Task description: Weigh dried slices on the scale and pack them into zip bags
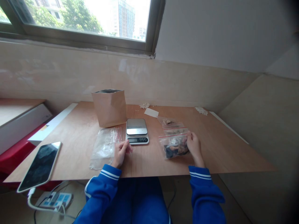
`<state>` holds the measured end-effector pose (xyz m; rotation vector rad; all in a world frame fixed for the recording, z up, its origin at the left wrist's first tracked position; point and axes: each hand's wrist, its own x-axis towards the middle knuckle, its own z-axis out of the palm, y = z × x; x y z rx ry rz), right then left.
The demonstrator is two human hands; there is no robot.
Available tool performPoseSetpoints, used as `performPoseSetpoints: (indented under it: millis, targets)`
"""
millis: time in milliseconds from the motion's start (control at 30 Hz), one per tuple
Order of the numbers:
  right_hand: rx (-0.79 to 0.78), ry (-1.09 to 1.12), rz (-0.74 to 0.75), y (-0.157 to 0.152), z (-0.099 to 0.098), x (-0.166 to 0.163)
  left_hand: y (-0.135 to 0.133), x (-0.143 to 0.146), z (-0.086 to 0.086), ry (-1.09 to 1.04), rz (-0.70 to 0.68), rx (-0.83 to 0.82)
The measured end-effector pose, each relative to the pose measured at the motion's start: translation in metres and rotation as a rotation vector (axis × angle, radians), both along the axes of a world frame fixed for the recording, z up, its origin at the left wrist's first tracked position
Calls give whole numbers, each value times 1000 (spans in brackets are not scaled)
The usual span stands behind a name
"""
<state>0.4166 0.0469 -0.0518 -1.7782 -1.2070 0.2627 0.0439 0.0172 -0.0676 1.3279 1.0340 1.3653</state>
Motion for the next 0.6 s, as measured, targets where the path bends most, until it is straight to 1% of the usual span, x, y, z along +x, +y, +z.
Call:
performPoseSetpoints:
  millis: [67, 100, 167, 200, 233, 267, 333, 400, 467, 533, 600]
  targets:
    - [-4, -106, -111, 2, -7, 17, 0, -1, -2, 9, 9, 8]
    - [20, -172, -175, 1, -10, 21, -1, -1, -3, 17, 13, 13]
    - [101, -310, -303, -3, -15, 18, -1, -1, -5, 49, 14, 28]
    - [141, -372, -339, -5, -18, 12, -2, 0, -5, 67, 14, 37]
    - [169, -424, -346, -8, -21, 4, -3, 1, -5, 79, 18, 43]
    - [184, -463, -321, -10, -25, -5, -4, 3, -4, 78, 29, 45]
    - [189, -507, -220, -13, -33, -23, -4, 8, 4, 45, 69, 44]
    - [171, -526, -172, -13, -43, -37, -2, 12, 18, 20, 122, 57]
    - [153, -533, -183, -13, -52, -43, 5, 14, 40, 80, 193, 119]
    - [146, -540, -195, -13, -59, -44, 17, 12, 66, 224, 355, 235]
    - [151, -546, -191, -13, -62, -43, 35, 6, 94, 375, 520, 367]
